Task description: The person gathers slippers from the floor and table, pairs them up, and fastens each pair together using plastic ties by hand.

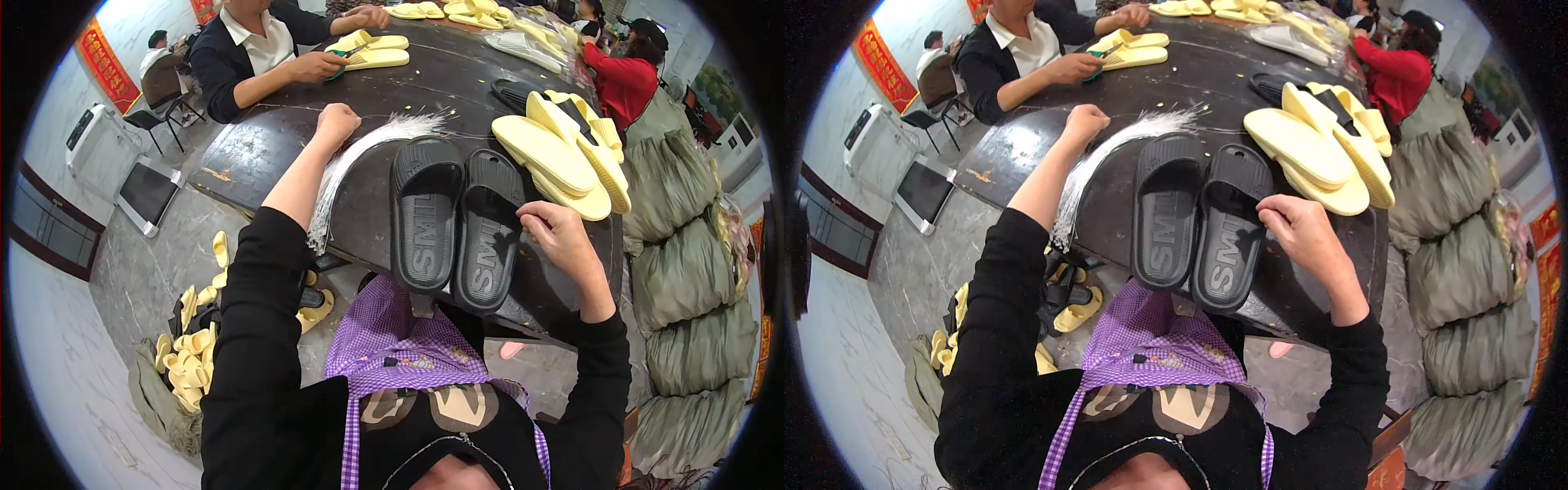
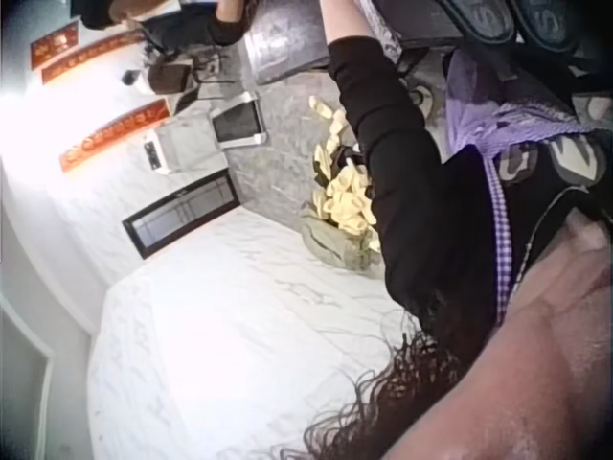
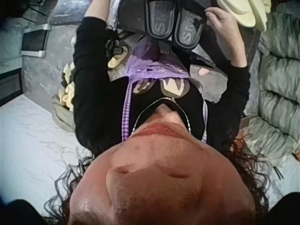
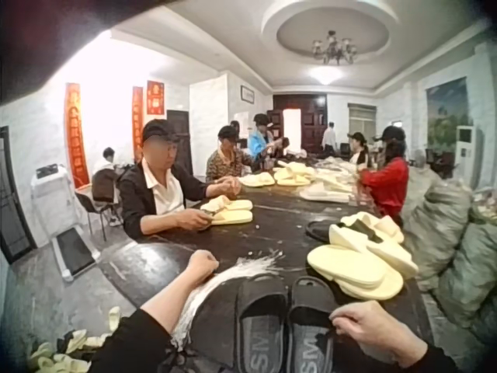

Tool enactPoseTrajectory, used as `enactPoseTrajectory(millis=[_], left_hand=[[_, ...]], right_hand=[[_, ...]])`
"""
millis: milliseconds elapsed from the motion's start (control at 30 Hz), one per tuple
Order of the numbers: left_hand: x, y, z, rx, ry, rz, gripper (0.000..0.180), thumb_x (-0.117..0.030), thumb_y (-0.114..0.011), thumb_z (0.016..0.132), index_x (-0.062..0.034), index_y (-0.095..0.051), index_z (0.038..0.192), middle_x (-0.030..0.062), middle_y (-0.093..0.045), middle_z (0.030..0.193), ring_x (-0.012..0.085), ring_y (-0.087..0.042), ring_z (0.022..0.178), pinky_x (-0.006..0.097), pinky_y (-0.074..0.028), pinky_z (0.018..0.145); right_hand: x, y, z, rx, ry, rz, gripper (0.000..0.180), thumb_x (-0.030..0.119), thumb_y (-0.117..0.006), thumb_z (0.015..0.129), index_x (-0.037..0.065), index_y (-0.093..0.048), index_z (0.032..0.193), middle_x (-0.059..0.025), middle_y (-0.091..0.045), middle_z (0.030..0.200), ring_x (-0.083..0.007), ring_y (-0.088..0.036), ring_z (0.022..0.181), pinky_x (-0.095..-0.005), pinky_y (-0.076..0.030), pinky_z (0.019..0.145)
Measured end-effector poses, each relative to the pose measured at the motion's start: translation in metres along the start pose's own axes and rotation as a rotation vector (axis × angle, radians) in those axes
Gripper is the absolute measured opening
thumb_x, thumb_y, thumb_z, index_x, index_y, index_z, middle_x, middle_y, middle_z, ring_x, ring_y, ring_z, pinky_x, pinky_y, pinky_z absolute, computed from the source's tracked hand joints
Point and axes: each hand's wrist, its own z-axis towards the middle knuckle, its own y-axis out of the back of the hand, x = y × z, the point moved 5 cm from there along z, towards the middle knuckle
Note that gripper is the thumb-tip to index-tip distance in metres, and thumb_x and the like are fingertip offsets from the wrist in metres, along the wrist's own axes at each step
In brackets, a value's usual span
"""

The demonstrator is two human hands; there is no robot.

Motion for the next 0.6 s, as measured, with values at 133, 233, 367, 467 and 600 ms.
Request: enactPoseTrajectory(millis=[133, 233, 367, 467, 600], left_hand=[[0.005, 0.011, -0.006, -0.119, -0.032, -0.107, 0.013, -0.012, -0.064, 0.068, 0.0008, -0.063, 0.07, 0.0086, -0.06, 0.06, 0.014, -0.056, 0.056, 0.029, -0.044, 0.053], [0.012, 0.02, -0.007, -0.118, 0.078, -0.254, 0.01, -0.01, -0.062, 0.071, -0.0006, -0.062, 0.073, 0.0058, -0.06, 0.061, 0.0106, -0.054, 0.055, 0.024, -0.042, 0.051], [0.0, 0.035, -0.031, -0.163, 0.054, -0.482, 0.009, -0.01, -0.06, 0.074, -0.0017, -0.062, 0.077, 0.0054, -0.061, 0.062, 0.008, -0.055, 0.057, 0.022, -0.043, 0.054], [-0.03, 0.041, -0.058, -0.172, -0.076, -0.553, 0.009, -0.009, -0.059, 0.076, -0.0015, -0.061, 0.079, 0.0058, -0.061, 0.063, 0.0075, -0.056, 0.058, 0.023, -0.044, 0.056], [-0.057, 0.043, -0.102, -0.162, -0.278, -0.52, 0.007, -0.007, -0.057, 0.079, -0.0007, -0.059, 0.082, 0.006, -0.06, 0.064, 0.0082, -0.055, 0.059, 0.023, -0.044, 0.056]], right_hand=[[0.006, -0.002, 0.003, 0.02, 0.015, 0.005, 0.012, 0.005, -0.054, 0.083, -0.004, -0.06, 0.089, -0.0025, -0.057, 0.067, -0.0065, -0.051, 0.056, -0.0206, -0.042, 0.052], [0.02, -0.003, 0.008, 0.026, 0.035, -0.012, 0.013, 0.005, -0.053, 0.083, -0.004, -0.06, 0.089, -0.0027, -0.058, 0.068, -0.0066, -0.051, 0.056, -0.0205, -0.042, 0.052], [0.039, -0.01, 0.026, 0.068, 0.054, 0.01, 0.015, 0.008, -0.052, 0.084, -0.003, -0.061, 0.09, -0.0031, -0.059, 0.069, -0.0067, -0.052, 0.056, -0.0207, -0.043, 0.052], [0.049, -0.022, 0.052, 0.104, 0.037, 0.145, 0.019, 0.011, -0.051, 0.084, -0.003, -0.061, 0.095, -0.0035, -0.059, 0.07, -0.0068, -0.052, 0.057, -0.0207, -0.044, 0.052], [0.069, -0.061, 0.091, 0.15, -0.052, 0.387, 0.032, 0.016, -0.048, 0.086, -0.004, -0.055, 0.111, -0.0028, -0.057, 0.072, -0.0069, -0.052, 0.057, -0.0201, -0.043, 0.049]])
